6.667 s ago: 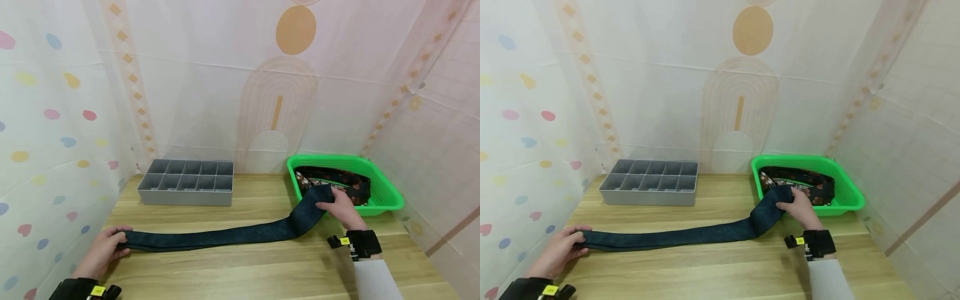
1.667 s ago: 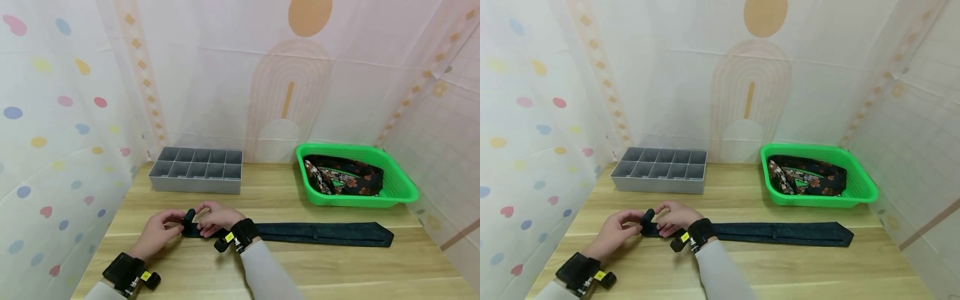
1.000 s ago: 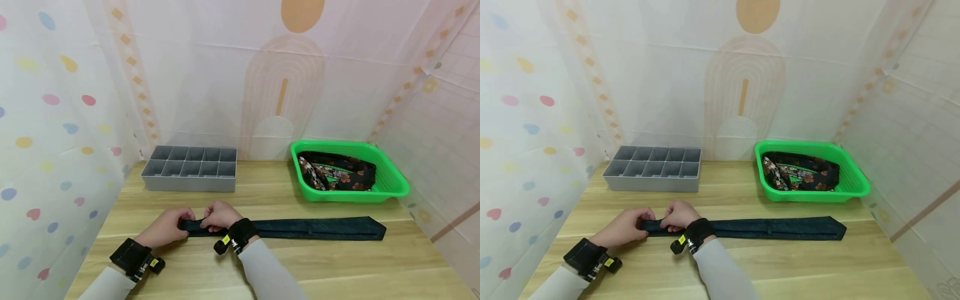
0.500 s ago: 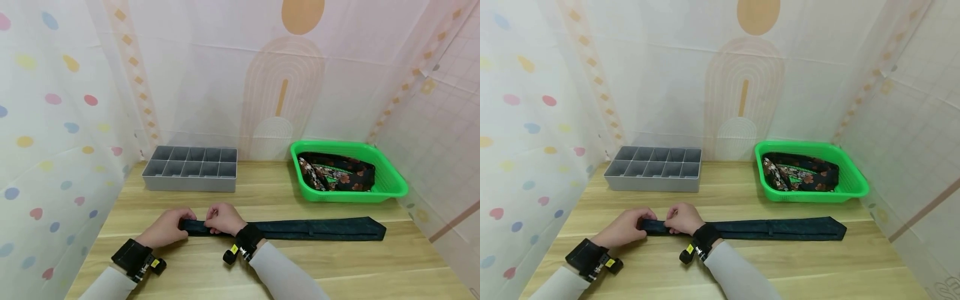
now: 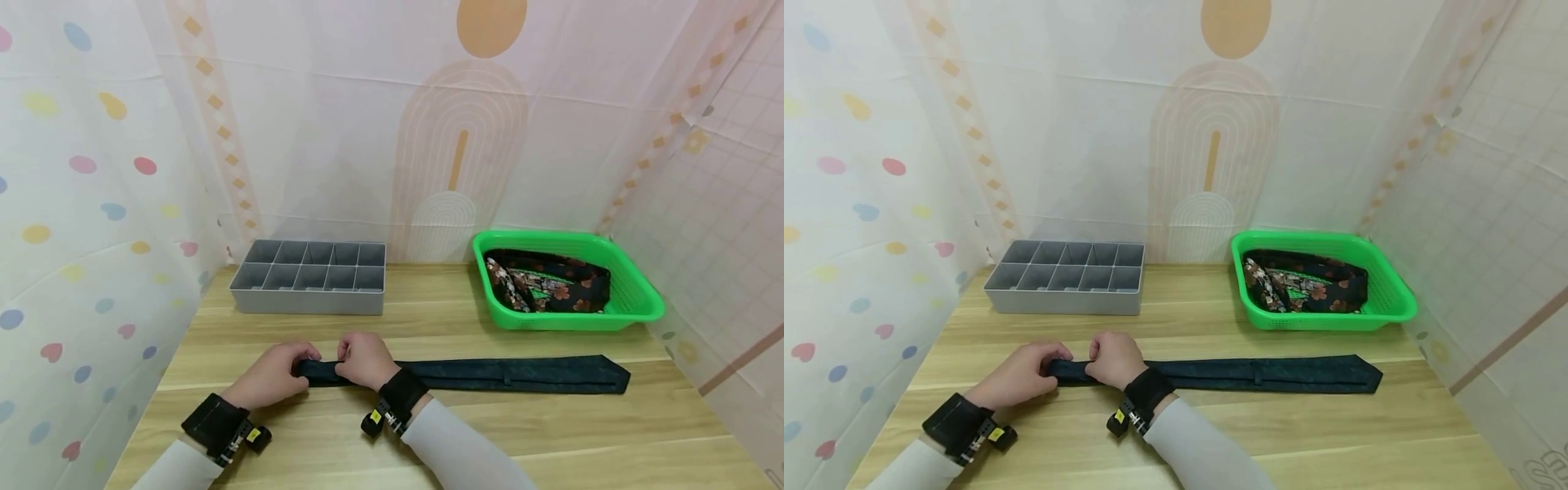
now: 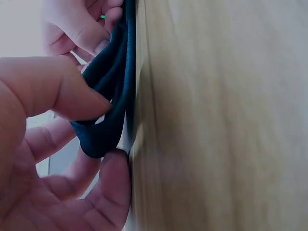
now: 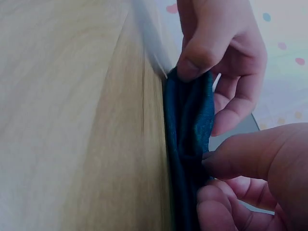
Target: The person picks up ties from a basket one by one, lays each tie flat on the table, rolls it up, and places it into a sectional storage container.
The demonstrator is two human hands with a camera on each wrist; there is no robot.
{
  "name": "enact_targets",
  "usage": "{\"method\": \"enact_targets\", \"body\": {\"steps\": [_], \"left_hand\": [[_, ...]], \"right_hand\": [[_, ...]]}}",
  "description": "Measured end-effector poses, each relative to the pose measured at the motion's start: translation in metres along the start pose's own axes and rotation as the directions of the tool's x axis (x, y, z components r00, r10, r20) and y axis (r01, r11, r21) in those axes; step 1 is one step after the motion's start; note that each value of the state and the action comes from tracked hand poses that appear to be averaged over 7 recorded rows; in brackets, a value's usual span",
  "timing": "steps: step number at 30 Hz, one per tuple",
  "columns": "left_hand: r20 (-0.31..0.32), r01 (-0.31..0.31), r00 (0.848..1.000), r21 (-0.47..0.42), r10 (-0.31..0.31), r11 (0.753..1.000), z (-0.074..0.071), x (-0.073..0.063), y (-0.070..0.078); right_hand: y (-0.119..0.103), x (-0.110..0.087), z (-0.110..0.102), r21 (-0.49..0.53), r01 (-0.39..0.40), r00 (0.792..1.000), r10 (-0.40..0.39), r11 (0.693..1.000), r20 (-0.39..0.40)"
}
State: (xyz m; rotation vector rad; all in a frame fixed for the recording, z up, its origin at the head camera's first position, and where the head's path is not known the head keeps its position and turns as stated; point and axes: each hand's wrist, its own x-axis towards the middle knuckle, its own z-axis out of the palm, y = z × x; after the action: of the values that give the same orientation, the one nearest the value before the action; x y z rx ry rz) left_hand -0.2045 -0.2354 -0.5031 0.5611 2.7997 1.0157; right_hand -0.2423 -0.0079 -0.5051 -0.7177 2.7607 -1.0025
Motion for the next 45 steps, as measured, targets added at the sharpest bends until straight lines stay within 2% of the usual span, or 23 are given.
{"method": "enact_targets", "body": {"steps": [3,6,8,11,15,18,21,24,29,33,35,39,45], "left_hand": [[-0.003,0.041,0.999,-0.020,-0.041,0.999,-0.003,-0.001,-0.003],[0.033,0.113,0.993,-0.070,-0.111,0.991,-0.007,-0.003,-0.005],[0.068,0.161,0.986,-0.142,-0.153,0.977,-0.008,-0.003,-0.006],[0.104,0.220,0.975,-0.287,-0.198,0.932,-0.005,-0.002,-0.003],[0.084,0.216,0.976,-0.454,-0.199,0.864,-0.001,0.001,0.004],[0.057,0.160,0.987,-0.515,-0.153,0.842,-0.001,0.004,0.011],[0.032,0.087,0.996,-0.511,-0.082,0.855,0.001,0.009,0.016],[0.026,0.023,1.000,-0.459,-0.012,0.888,0.007,0.018,0.022],[0.025,-0.006,1.000,-0.305,0.014,0.952,0.020,0.033,0.033],[0.023,-0.018,0.999,-0.184,0.022,0.983,0.029,0.041,0.041],[0.027,-0.025,0.999,-0.148,0.029,0.989,0.032,0.044,0.044],[0.045,-0.033,0.998,-0.127,0.039,0.991,0.035,0.048,0.044],[0.071,-0.028,0.997,-0.120,0.037,0.992,0.036,0.050,0.041]], "right_hand": [[0.002,0.000,-0.002,0.007,-0.010,1.000,0.010,1.000,0.010],[0.004,0.001,-0.003,0.072,-0.030,0.999,0.027,0.997,0.048],[0.006,0.002,-0.002,0.131,-0.049,0.997,0.040,0.990,0.070],[0.007,0.002,-0.003,0.204,-0.090,0.992,0.071,0.975,0.101],[0.007,0.001,-0.008,0.322,-0.156,0.983,0.114,0.934,0.145],[0.007,0.000,-0.016,0.438,-0.205,0.971,0.128,0.875,0.200],[0.012,0.000,-0.027,0.531,-0.249,0.954,0.111,0.810,0.278],[0.022,0.002,-0.041,0.561,-0.277,0.932,0.075,0.780,0.355],[0.039,0.000,-0.069,0.527,-0.290,0.888,0.018,0.799,0.460],[0.051,-0.005,-0.087,0.467,-0.297,0.855,0.014,0.833,0.519],[0.055,-0.006,-0.090,0.457,-0.305,0.856,0.030,0.836,0.517],[0.054,-0.006,-0.083,0.448,-0.305,0.883,0.074,0.841,0.463],[0.049,-0.005,-0.063,0.310,-0.277,0.914,0.150,0.910,0.376]]}}
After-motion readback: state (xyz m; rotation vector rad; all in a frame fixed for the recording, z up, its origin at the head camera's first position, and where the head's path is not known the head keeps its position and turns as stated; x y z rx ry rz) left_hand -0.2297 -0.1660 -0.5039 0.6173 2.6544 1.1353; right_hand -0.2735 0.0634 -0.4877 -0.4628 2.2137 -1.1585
